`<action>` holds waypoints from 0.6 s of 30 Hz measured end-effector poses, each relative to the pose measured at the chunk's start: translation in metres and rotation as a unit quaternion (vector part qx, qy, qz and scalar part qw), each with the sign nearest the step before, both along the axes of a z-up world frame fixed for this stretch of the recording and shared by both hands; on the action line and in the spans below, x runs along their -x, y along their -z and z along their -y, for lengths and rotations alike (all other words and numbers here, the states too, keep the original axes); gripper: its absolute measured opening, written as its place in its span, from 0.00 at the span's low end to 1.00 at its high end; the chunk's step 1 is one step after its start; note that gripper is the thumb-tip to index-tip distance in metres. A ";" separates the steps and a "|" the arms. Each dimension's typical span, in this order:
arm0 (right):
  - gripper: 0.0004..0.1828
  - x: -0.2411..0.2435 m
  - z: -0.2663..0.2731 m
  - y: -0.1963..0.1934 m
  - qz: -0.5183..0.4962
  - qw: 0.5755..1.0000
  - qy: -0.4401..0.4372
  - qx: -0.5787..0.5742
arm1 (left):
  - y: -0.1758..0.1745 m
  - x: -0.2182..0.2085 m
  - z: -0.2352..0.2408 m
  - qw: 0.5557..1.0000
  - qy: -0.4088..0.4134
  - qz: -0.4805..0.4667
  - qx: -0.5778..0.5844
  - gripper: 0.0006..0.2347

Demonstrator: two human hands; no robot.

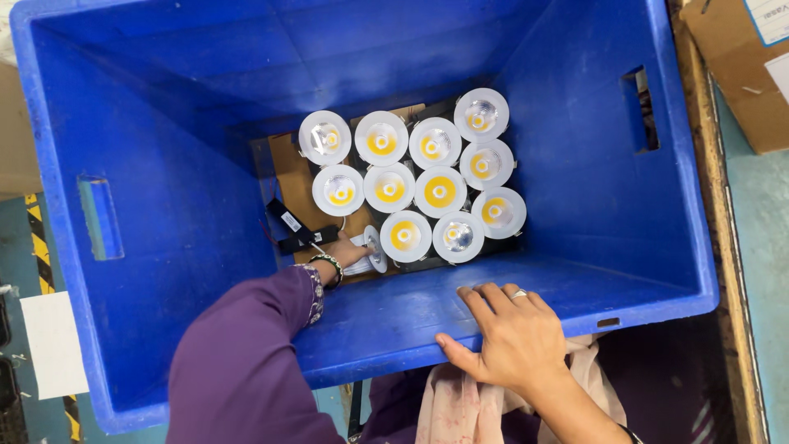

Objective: The person assembles LED light fixtures by connecting wires to a driver, securing them with a screwdriver, and placing the completed units into a blue bin. They also cut and strip wires using pliers and organize components on the workbench.

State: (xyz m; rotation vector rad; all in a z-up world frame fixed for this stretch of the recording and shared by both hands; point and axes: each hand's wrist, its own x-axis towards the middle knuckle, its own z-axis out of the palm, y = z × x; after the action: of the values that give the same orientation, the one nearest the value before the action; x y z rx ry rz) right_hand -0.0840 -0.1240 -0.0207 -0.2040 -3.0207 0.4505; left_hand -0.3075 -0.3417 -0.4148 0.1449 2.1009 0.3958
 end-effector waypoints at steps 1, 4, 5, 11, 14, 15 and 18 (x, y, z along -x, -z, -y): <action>0.34 0.001 0.000 -0.001 -0.001 1.000 -0.001 0.000 | 0.000 0.002 -0.004 1.000 -0.006 0.002 -0.004 0.55; 0.35 0.001 -0.002 0.000 0.005 1.000 0.002 0.000 | 0.002 0.001 -0.016 1.000 -0.004 0.024 -0.015 0.55; 0.35 0.000 -0.001 0.001 0.011 1.000 0.004 0.003 | 0.004 -0.005 -0.018 0.999 0.003 0.032 -0.012 0.55; 0.35 0.001 0.000 -0.001 0.011 1.000 0.006 0.009 | 0.002 -0.009 -0.040 0.985 0.128 -0.042 0.111 0.49; 0.35 0.000 -0.001 -0.001 -0.002 1.000 0.007 0.011 | -0.010 -0.003 -0.024 0.997 -0.031 0.053 0.054 0.34; 0.35 -0.001 -0.001 0.000 0.003 1.000 0.007 0.015 | -0.012 -0.004 -0.013 0.996 -0.076 0.041 0.015 0.28; 0.35 -0.001 -0.001 0.002 0.009 1.000 0.007 0.024 | -0.020 -0.008 0.024 0.966 -0.235 0.057 -0.089 0.24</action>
State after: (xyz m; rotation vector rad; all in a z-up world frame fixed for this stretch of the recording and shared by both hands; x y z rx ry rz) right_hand -0.0834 -0.1235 -0.0227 -0.2324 -3.0254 0.5245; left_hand -0.2995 -0.3661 -0.3951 -0.2733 1.9720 0.8555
